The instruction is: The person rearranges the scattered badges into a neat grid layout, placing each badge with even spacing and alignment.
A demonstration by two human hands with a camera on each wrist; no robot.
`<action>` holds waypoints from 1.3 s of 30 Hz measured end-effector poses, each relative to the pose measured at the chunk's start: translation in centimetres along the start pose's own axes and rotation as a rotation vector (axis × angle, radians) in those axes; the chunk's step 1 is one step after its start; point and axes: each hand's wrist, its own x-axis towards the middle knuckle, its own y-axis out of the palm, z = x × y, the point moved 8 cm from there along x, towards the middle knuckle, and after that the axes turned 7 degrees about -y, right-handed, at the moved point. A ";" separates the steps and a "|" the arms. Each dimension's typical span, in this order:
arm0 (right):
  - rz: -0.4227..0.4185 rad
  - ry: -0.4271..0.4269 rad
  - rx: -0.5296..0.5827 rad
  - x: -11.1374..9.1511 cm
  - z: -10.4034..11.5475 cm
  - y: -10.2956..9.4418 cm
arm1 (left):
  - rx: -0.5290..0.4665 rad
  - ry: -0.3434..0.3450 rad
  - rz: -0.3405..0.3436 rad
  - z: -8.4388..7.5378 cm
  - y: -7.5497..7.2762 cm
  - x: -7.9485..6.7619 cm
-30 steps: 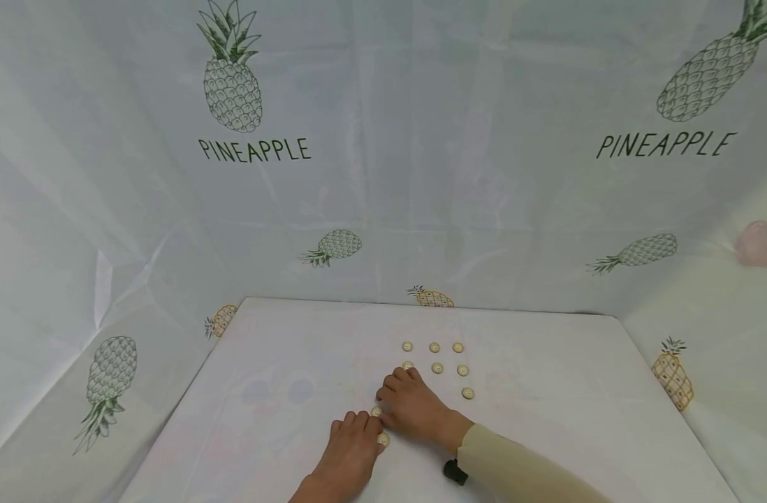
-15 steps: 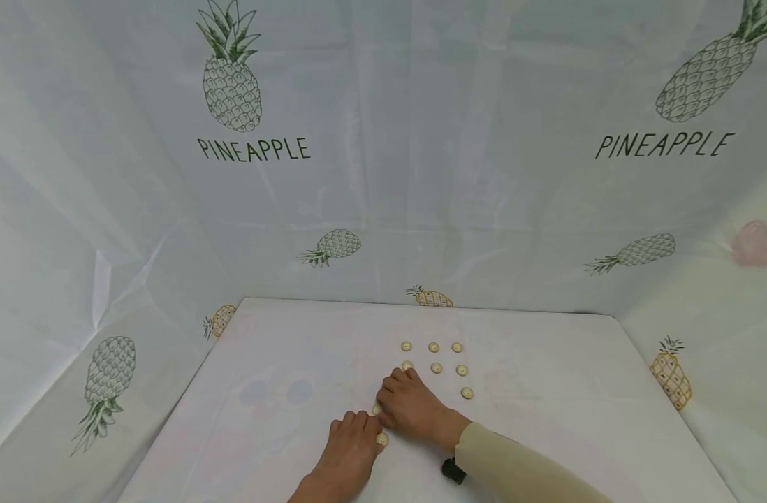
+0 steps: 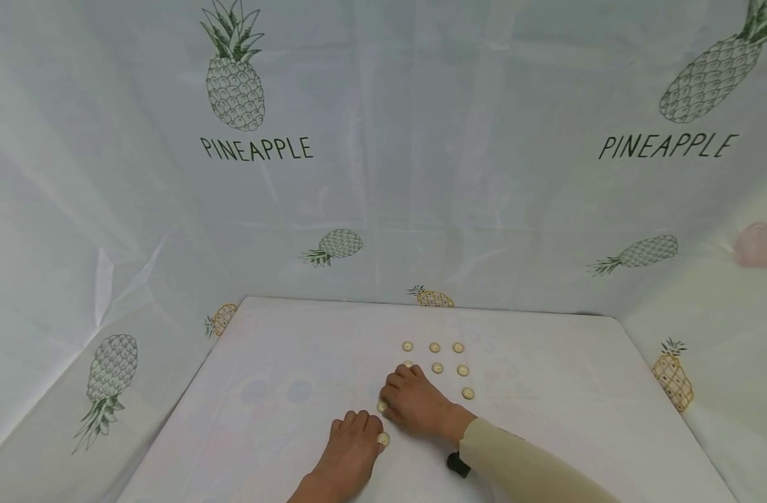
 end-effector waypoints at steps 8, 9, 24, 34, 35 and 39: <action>0.025 0.021 0.009 0.4 -0.2 0.1 | 0.000 0.003 -0.025 0.1 0.1 0.0; 0.016 0.012 -0.009 0.4 -0.1 0.0 | 0.002 0.003 -0.026 0.1 0.1 0.0; -0.075 0.036 -0.135 -2.0 -1.9 -1.3 | 0.009 -0.017 -0.008 0.1 0.5 0.0; -0.080 0.144 -0.076 -6.7 -5.6 -2.6 | 0.003 0.003 -0.032 0.1 0.2 0.0; -0.087 0.150 -0.083 -7.1 -5.9 -2.8 | 0.002 0.010 -0.040 0.1 0.1 0.0; -0.106 0.168 -0.107 -8.5 -6.8 -3.0 | -0.004 0.024 -0.053 0.1 0.0 0.0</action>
